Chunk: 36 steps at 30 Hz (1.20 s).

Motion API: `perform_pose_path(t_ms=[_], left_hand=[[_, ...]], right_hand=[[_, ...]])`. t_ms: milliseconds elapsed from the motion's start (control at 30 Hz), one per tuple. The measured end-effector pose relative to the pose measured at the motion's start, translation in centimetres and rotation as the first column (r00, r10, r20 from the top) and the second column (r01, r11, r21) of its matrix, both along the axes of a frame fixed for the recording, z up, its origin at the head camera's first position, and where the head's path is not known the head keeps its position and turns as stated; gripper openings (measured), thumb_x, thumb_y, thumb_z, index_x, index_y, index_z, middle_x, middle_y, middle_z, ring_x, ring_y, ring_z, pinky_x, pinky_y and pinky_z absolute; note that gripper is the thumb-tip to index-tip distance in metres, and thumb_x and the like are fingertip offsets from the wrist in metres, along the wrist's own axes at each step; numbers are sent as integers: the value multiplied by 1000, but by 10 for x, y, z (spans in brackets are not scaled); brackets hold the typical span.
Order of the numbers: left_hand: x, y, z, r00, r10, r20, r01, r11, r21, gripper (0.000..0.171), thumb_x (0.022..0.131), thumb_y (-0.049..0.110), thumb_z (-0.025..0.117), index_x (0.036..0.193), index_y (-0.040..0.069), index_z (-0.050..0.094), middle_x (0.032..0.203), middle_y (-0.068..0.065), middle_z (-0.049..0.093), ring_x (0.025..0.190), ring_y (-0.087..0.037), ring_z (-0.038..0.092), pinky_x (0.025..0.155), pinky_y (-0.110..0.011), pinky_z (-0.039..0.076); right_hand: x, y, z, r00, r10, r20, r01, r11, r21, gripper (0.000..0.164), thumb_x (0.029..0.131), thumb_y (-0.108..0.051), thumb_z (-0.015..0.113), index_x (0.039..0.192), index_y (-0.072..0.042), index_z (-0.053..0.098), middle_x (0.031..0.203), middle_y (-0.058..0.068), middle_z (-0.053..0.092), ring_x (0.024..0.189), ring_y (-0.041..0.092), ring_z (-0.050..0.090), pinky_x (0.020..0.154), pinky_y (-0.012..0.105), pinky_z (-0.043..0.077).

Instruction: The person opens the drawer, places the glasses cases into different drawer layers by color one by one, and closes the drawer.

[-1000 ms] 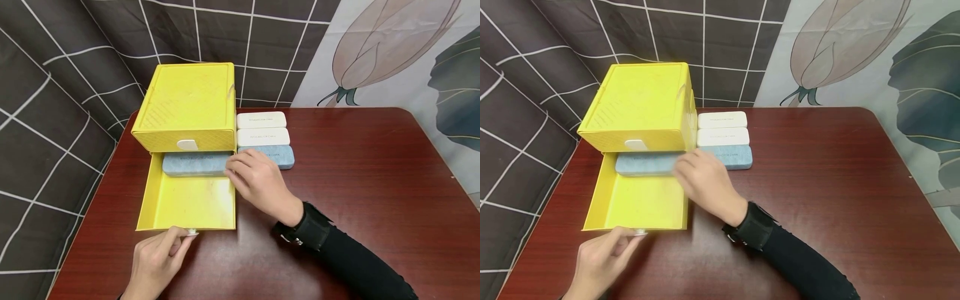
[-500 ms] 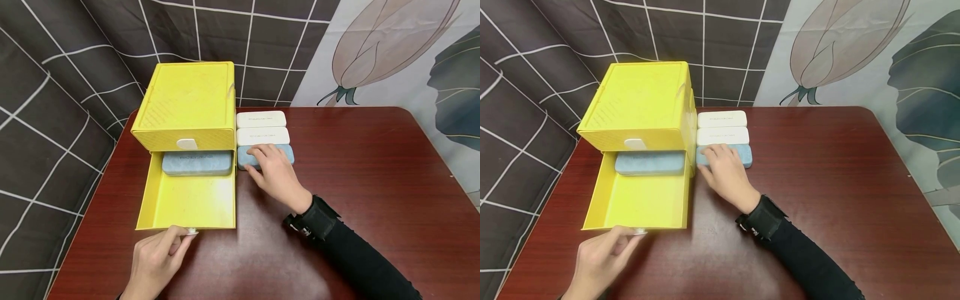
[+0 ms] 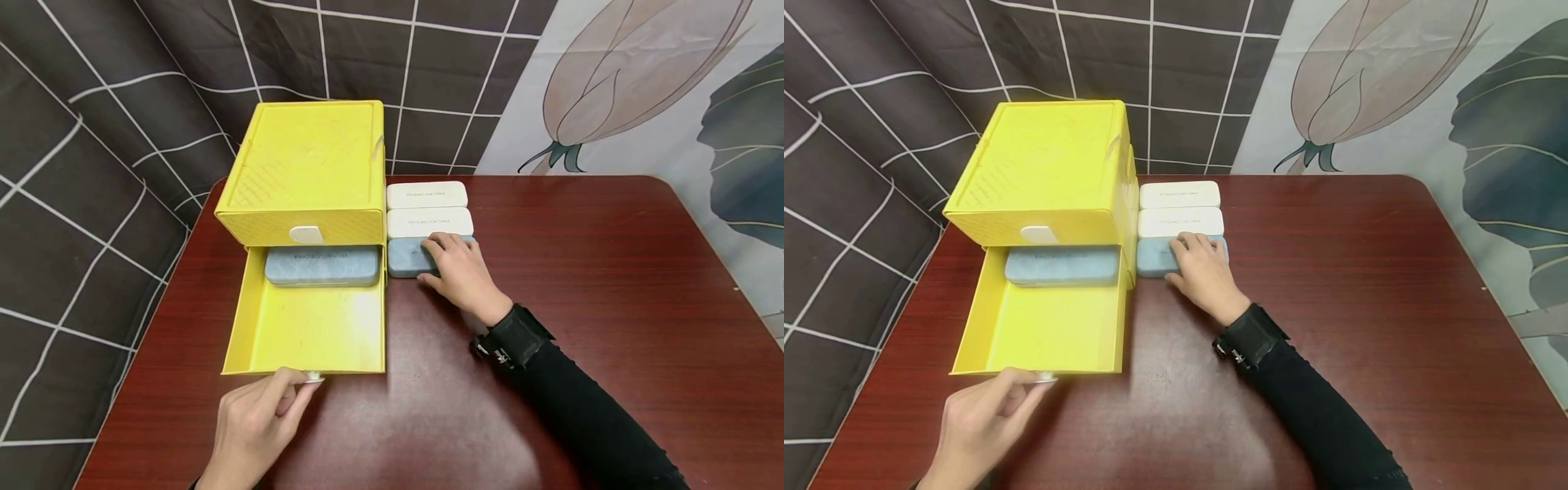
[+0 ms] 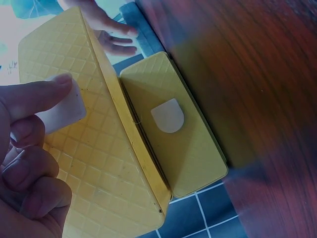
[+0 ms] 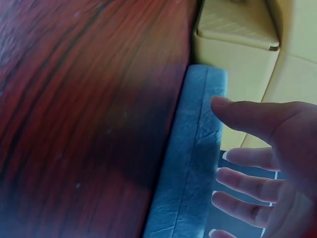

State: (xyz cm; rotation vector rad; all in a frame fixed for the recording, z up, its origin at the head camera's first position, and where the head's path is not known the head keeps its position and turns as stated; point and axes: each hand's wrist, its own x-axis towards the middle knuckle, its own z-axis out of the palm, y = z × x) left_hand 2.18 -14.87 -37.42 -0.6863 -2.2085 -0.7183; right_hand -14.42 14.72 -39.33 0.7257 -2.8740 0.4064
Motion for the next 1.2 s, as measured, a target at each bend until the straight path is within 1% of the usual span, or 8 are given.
perform_pose_path(t_ms=[167,300,700,933,1200], left_hand=[[0,1,1,1000,-8,-9,8,1000,5,17,86,26,64,77,13,62,58,18,32,52,11,23,42,-9,22],[0,2,2,1000,-10,-16,10,1000,7,16,86,26,64,77,13,63,58,18,32,51,11,23,42,-9,22],[-1,3,3,999,-17,-30,18,1000,13,17,87,26,63,77,13,63,57,18,33,51,11,24,42,-9,23],[0,2,3,1000,-14,-25,14,1000,15,16,86,26,64,77,13,63,57,18,34,52,11,24,42,-9,23],[0,3,4,1000,-9,-29,9,1000,13,17,86,26,64,76,13,63,58,18,35,52,11,25,42,-9,23]], right_hand=[[-4,3,-2,1000,-19,17,18,1000,23,59,80,-33,70,130,-6,52,130,15,48,121,31,41,93,56,30],[-6,3,-1,999,-29,23,28,999,29,60,80,-32,70,130,-6,51,129,15,47,121,32,40,93,55,30],[-7,4,-2,1000,1,27,-1,1000,29,59,81,-29,70,132,-5,50,129,17,46,119,34,41,93,55,33],[-4,3,-2,999,-1,43,0,999,35,60,80,-30,70,132,-6,50,131,17,45,120,33,40,94,55,32],[6,3,-2,999,-2,41,0,999,52,61,80,-30,71,132,-6,50,131,16,45,122,33,39,94,54,32]])
